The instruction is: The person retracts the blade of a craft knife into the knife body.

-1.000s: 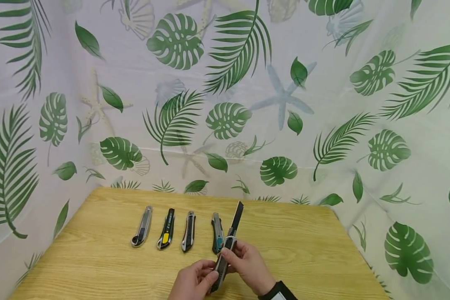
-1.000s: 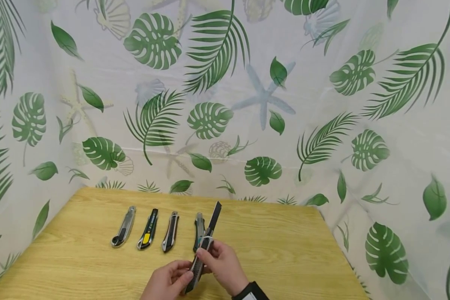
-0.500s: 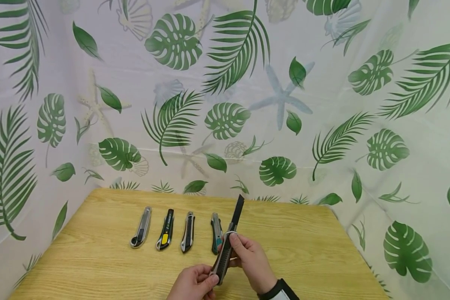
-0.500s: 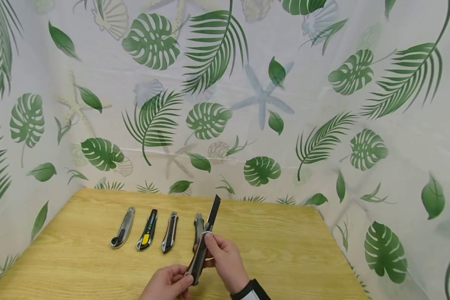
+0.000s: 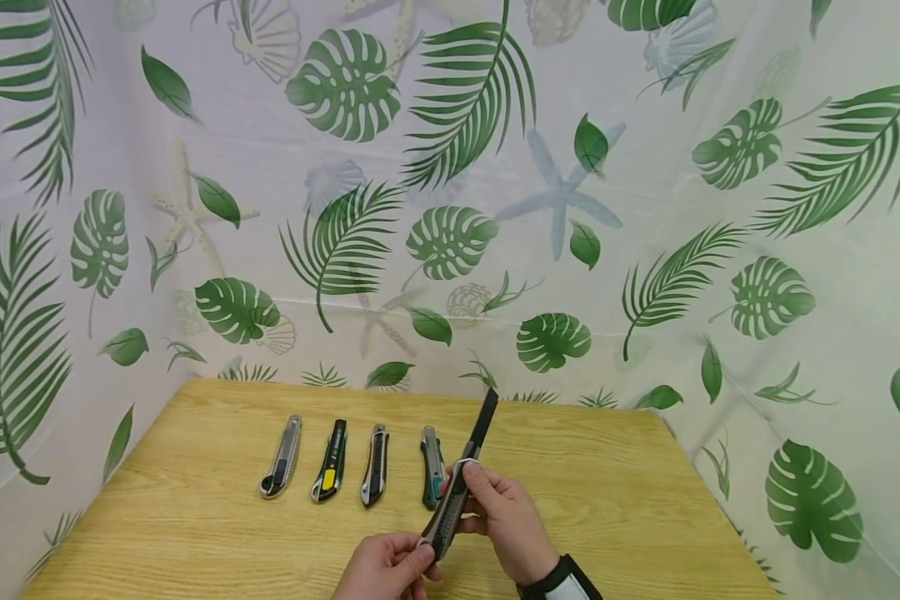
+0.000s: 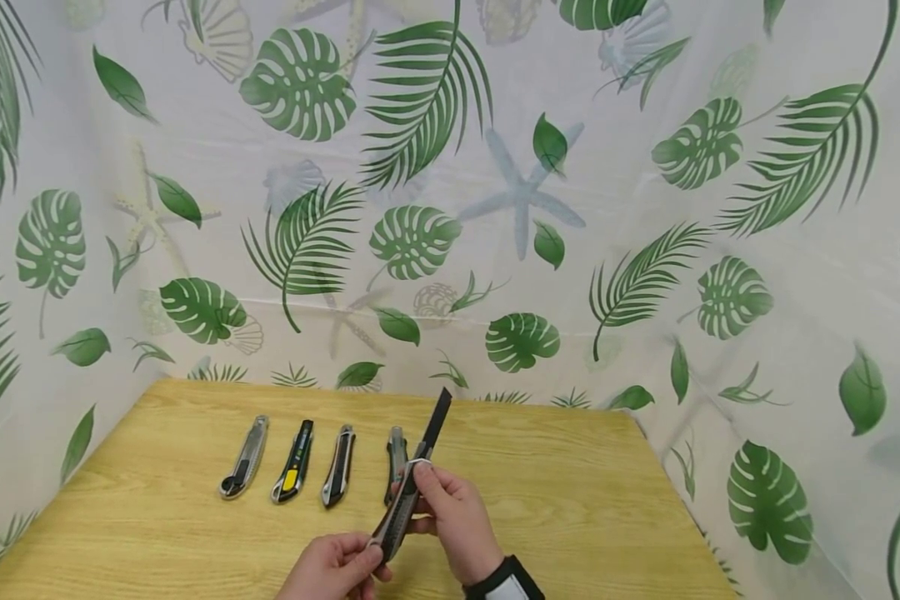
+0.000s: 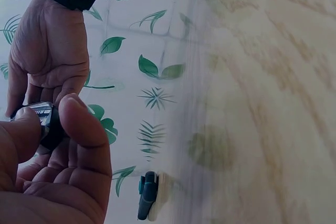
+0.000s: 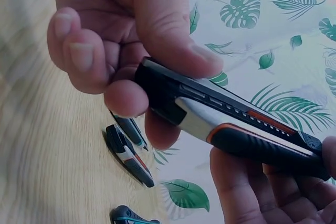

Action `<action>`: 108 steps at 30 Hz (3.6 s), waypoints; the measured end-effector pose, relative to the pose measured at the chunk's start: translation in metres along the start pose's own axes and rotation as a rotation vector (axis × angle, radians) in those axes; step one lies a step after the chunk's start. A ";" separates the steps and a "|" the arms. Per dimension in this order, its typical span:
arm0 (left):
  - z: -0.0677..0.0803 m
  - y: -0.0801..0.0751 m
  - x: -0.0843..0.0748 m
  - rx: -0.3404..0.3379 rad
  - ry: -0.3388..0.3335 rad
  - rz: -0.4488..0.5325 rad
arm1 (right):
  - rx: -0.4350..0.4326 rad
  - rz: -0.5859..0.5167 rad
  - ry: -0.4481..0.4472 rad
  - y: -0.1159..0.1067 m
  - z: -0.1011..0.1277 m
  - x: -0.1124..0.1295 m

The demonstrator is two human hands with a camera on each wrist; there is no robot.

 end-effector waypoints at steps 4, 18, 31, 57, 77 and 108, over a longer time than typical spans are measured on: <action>0.001 0.002 -0.001 -0.018 0.000 -0.023 | 0.028 -0.019 0.012 -0.001 0.000 0.001; 0.003 0.006 0.000 -0.044 0.054 0.069 | 0.299 0.045 0.006 0.013 0.005 0.001; 0.003 0.010 -0.003 -0.241 0.057 -0.131 | 0.155 0.274 -0.011 0.014 0.008 -0.002; 0.000 0.013 -0.002 -0.084 0.085 -0.301 | -0.249 0.373 -0.090 -0.028 -0.011 0.004; -0.019 0.003 0.041 0.167 0.043 -0.308 | -0.424 0.963 0.090 -0.099 -0.066 -0.033; -0.018 -0.054 0.043 0.148 0.069 -0.504 | -0.247 1.109 0.245 -0.115 -0.044 -0.031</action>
Point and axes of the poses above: each hand's wrist, its own z-axis away from the middle knuckle, its own y-axis out of the palm, x = y × z, the point moved 2 cm from there along -z, towards the middle knuckle, and after that the axes turned 7 degrees about x, right-handed, at the moved point
